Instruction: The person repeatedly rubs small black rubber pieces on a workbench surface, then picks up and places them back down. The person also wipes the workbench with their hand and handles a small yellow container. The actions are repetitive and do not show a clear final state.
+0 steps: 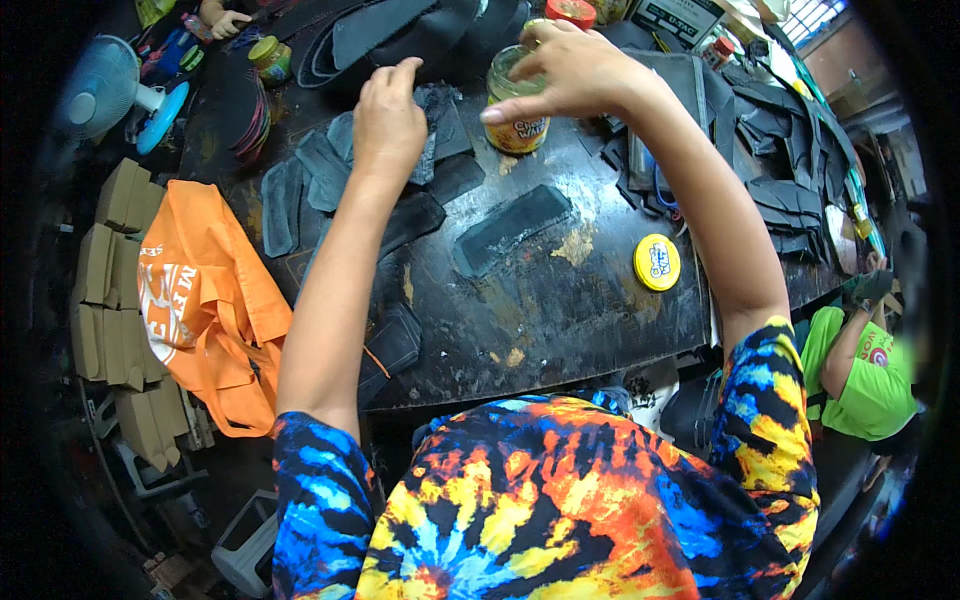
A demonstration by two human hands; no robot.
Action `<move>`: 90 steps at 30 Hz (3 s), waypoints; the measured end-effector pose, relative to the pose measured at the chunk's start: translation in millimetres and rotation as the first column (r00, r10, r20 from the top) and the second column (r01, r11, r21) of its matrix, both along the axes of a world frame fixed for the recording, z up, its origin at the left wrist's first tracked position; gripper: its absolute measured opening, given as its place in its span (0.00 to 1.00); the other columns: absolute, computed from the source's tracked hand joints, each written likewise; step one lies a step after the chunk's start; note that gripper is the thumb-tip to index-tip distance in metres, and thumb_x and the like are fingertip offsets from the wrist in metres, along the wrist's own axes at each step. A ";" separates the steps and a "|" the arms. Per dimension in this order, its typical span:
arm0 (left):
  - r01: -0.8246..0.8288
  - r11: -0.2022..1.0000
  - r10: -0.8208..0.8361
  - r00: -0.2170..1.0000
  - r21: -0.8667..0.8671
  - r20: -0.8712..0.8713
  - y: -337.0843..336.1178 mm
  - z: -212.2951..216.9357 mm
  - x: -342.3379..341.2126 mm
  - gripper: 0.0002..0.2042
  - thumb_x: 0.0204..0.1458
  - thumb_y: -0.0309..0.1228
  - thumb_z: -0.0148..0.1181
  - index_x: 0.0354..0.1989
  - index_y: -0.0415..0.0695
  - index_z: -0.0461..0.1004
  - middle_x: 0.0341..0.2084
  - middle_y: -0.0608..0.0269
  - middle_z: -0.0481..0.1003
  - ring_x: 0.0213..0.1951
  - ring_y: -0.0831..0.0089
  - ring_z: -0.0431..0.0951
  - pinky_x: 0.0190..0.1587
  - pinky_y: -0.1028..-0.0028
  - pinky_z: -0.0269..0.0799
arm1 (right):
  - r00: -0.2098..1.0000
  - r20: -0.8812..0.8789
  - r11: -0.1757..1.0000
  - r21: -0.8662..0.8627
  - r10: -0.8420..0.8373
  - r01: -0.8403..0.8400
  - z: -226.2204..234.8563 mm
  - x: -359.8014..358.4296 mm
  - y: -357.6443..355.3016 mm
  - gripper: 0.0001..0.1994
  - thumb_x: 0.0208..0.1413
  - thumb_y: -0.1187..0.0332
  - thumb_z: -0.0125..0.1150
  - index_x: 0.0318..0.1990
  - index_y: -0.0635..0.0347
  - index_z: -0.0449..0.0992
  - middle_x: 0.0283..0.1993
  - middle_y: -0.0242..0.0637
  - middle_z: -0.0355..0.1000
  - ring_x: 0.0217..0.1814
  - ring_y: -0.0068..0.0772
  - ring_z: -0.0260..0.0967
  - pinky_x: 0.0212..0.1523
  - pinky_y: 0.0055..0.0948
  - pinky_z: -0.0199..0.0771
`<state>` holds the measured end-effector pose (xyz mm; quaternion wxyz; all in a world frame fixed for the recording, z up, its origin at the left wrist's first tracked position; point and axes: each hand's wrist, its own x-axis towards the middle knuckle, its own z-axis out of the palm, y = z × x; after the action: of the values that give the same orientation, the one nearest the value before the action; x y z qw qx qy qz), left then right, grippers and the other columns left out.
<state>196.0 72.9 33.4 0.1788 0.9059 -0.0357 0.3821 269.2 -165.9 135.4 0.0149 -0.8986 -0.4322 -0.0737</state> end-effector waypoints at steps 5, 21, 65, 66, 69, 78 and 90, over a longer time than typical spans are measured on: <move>0.114 0.989 -0.106 0.991 -0.096 0.081 3.2 41.9 -53.7 0.19 0.53 0.14 0.53 0.53 0.40 0.78 0.48 0.49 0.77 0.52 0.50 0.79 0.56 0.58 0.74 | 0.993 -0.003 0.955 -0.272 -0.120 0.115 -3.2 8.8 29.7 0.63 0.29 0.06 0.48 0.52 0.61 0.86 0.63 0.51 0.75 0.71 0.51 0.69 0.67 0.47 0.71; 0.279 0.947 -0.314 0.906 -0.157 -0.285 -44.5 -20.4 -169.3 0.15 0.45 0.15 0.61 0.39 0.47 0.85 0.44 0.60 0.78 0.46 0.59 0.78 0.49 0.62 0.71 | 0.980 0.100 0.862 0.467 0.173 -0.200 -5.6 -104.4 -62.1 0.26 0.50 0.34 0.68 0.44 0.44 0.89 0.75 0.49 0.63 0.84 0.58 0.43 0.76 0.74 0.35; 0.126 0.877 -0.177 0.982 -0.464 -0.070 -34.4 -22.4 -168.9 0.09 0.55 0.15 0.58 0.39 0.40 0.82 0.44 0.54 0.77 0.48 0.61 0.79 0.53 0.68 0.73 | 0.798 -0.581 0.970 0.242 0.157 -0.014 -95.7 -162.2 -84.3 0.41 0.63 0.32 0.52 0.74 0.51 0.66 0.84 0.53 0.40 0.88 0.56 0.29 0.79 0.70 0.25; 0.126 0.879 -0.179 0.981 -0.460 -0.072 -34.4 -22.7 -168.7 0.09 0.55 0.15 0.58 0.39 0.40 0.82 0.43 0.54 0.77 0.48 0.61 0.79 0.53 0.68 0.73 | 0.847 -0.529 0.951 0.285 0.052 0.120 -98.1 -157.6 -87.3 0.42 0.63 0.32 0.53 0.74 0.54 0.66 0.84 0.56 0.42 0.88 0.56 0.30 0.79 0.70 0.26; 0.128 0.874 -0.182 0.981 -0.469 -0.072 -34.6 -23.1 -167.7 0.08 0.55 0.15 0.59 0.39 0.40 0.81 0.43 0.54 0.77 0.48 0.61 0.79 0.53 0.68 0.73 | 0.957 -0.149 0.968 0.006 -0.248 0.252 -110.9 -159.2 -81.4 0.53 0.59 0.25 0.49 0.75 0.68 0.59 0.83 0.57 0.45 0.87 0.53 0.34 0.78 0.70 0.27; 0.121 0.871 -0.180 0.981 -0.476 -0.078 -35.2 -22.4 -169.1 0.08 0.55 0.15 0.58 0.38 0.39 0.81 0.43 0.54 0.77 0.48 0.60 0.79 0.53 0.67 0.73 | 0.977 -0.012 0.974 0.067 -0.215 0.215 -108.0 -163.4 -85.4 0.52 0.54 0.23 0.53 0.70 0.65 0.69 0.81 0.56 0.49 0.86 0.52 0.38 0.77 0.74 0.30; 0.123 0.872 -0.177 0.982 -0.473 -0.070 -35.5 -22.5 -168.8 0.09 0.53 0.14 0.59 0.38 0.39 0.82 0.43 0.55 0.77 0.48 0.61 0.79 0.53 0.68 0.73 | 0.932 -0.278 0.973 0.079 0.231 -0.217 -97.9 -194.2 -51.3 0.54 0.54 0.22 0.50 0.69 0.68 0.69 0.81 0.52 0.52 0.87 0.49 0.37 0.76 0.76 0.27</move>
<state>27.2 37.4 11.0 0.4223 0.8506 -0.0030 0.3133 75.0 -217.1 37.5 0.1065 -0.8441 -0.5233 0.0485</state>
